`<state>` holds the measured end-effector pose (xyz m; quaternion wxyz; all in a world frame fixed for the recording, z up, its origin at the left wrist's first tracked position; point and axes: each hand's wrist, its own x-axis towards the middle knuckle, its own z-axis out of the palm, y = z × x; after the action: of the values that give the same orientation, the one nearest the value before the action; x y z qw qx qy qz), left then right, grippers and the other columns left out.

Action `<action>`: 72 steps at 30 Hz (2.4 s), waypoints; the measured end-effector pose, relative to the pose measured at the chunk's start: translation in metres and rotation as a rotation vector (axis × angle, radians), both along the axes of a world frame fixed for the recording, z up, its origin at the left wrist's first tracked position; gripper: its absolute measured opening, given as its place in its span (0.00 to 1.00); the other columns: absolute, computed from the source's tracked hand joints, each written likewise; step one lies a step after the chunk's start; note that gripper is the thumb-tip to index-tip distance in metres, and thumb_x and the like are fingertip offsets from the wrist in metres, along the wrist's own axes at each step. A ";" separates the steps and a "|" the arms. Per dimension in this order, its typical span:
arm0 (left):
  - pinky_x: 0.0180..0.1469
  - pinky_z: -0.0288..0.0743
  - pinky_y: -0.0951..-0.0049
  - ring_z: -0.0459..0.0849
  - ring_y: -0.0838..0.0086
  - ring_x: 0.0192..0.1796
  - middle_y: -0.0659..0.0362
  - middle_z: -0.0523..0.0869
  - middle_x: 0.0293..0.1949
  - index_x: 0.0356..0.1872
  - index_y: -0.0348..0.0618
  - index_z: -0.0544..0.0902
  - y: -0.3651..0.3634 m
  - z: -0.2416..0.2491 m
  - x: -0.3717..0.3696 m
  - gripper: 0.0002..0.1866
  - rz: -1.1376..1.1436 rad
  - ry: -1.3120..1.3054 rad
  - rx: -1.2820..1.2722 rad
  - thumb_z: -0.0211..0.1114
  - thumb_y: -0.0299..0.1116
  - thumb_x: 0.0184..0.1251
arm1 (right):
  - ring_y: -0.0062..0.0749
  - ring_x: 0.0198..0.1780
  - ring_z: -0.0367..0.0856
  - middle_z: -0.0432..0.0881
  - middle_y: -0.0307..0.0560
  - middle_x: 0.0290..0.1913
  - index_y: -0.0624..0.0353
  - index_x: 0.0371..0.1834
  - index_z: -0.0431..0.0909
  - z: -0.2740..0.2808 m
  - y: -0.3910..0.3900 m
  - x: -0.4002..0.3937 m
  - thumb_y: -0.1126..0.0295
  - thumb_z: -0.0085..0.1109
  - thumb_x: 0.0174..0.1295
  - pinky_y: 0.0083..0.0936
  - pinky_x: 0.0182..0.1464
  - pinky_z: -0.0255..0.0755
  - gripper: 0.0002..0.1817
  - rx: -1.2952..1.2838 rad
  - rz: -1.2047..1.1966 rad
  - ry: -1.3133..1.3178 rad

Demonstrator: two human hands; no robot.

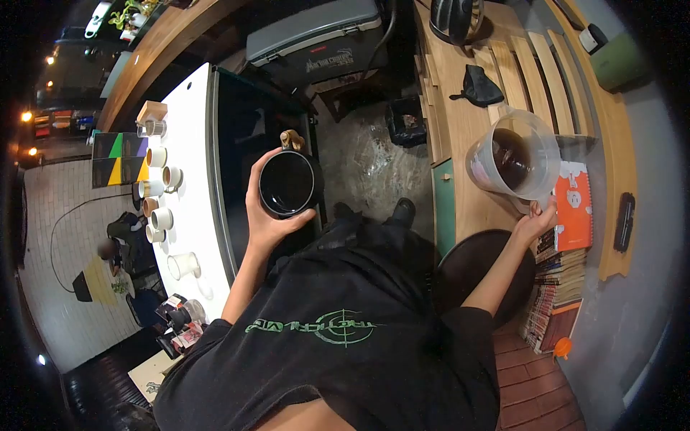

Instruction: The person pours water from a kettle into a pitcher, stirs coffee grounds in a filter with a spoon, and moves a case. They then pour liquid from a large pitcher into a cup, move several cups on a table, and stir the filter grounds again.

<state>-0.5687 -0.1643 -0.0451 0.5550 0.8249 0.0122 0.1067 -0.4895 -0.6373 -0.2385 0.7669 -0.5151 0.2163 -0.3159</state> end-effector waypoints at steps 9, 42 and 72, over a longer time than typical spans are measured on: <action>0.65 0.73 0.66 0.82 0.67 0.58 0.52 0.81 0.55 0.66 0.35 0.70 0.005 -0.006 0.002 0.50 -0.004 0.016 -0.035 0.85 0.36 0.35 | 0.22 0.28 0.73 0.77 0.41 0.29 0.66 0.37 0.77 0.016 -0.001 -0.013 0.62 0.55 0.71 0.17 0.32 0.67 0.15 -0.325 -0.022 0.194; 0.64 0.74 0.66 0.82 0.64 0.59 0.50 0.81 0.57 0.66 0.37 0.69 0.247 -0.033 -0.095 0.49 0.623 -0.049 -0.024 0.85 0.35 0.37 | 0.33 0.42 0.75 0.74 0.47 0.43 0.61 0.44 0.75 0.184 0.550 0.026 0.78 0.62 0.59 0.26 0.45 0.70 0.11 -0.925 1.213 -0.368; 0.62 0.76 0.65 0.84 0.64 0.56 0.50 0.82 0.54 0.63 0.40 0.68 0.390 -0.089 -0.159 0.45 1.092 0.122 0.065 0.83 0.36 0.41 | 0.49 0.66 0.74 0.70 0.57 0.65 0.62 0.73 0.60 0.071 0.952 0.018 0.60 0.80 0.47 0.37 0.70 0.71 0.51 -1.254 2.029 -0.973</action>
<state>-0.7279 0.2253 -0.1343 0.3916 0.7201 0.4671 0.3314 -0.4712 0.3152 -0.1680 0.2907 -0.5511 -0.7551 0.2040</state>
